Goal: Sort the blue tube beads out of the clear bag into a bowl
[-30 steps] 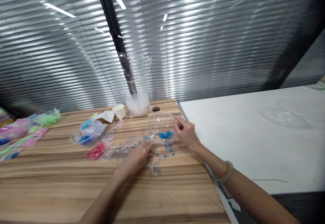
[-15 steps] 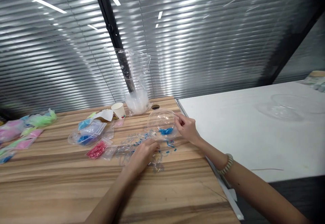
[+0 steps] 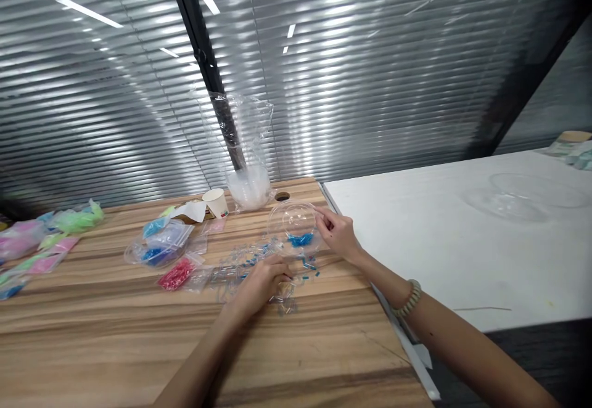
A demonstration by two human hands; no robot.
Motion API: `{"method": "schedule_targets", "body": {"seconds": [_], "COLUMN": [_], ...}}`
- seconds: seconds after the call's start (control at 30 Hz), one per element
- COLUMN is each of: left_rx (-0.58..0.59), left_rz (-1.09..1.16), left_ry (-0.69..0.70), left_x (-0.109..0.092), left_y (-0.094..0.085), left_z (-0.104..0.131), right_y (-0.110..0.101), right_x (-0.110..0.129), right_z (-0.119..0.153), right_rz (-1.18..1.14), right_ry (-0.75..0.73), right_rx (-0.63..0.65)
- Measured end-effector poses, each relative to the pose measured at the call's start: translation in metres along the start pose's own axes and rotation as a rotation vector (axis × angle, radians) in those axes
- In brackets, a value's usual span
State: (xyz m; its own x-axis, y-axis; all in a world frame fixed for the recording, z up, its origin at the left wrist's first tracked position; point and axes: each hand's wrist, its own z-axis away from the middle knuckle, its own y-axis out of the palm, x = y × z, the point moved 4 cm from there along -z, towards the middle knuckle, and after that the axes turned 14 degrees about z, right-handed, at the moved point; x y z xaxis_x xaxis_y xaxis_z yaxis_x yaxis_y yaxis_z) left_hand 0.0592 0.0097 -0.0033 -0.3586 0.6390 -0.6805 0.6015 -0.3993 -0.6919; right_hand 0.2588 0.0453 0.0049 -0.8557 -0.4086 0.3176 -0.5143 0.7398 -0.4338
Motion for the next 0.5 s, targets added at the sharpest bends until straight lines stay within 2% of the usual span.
{"method": "schedule_targets", "body": {"seconds": [0.13,0.33,0.5], "left_rx": [0.018,0.045,0.056], "left_rz": [0.007,-0.078,-0.095], "left_ry": [-0.047,-0.065,-0.059], "left_x": [0.0,-0.002,-0.001], "left_y": [-0.001,0.008,0.013], "left_z": [-0.001,0.002,0.004], "right_y": [-0.001,-0.004,-0.003], "right_x": [0.003,0.01,0.004], "right_z": [0.001,0.003,0.006], "right_rz": [0.004,-0.013,-0.011], "right_ry": [0.016,-0.018,0.013], "right_rx": [0.038,0.091,0.049]}}
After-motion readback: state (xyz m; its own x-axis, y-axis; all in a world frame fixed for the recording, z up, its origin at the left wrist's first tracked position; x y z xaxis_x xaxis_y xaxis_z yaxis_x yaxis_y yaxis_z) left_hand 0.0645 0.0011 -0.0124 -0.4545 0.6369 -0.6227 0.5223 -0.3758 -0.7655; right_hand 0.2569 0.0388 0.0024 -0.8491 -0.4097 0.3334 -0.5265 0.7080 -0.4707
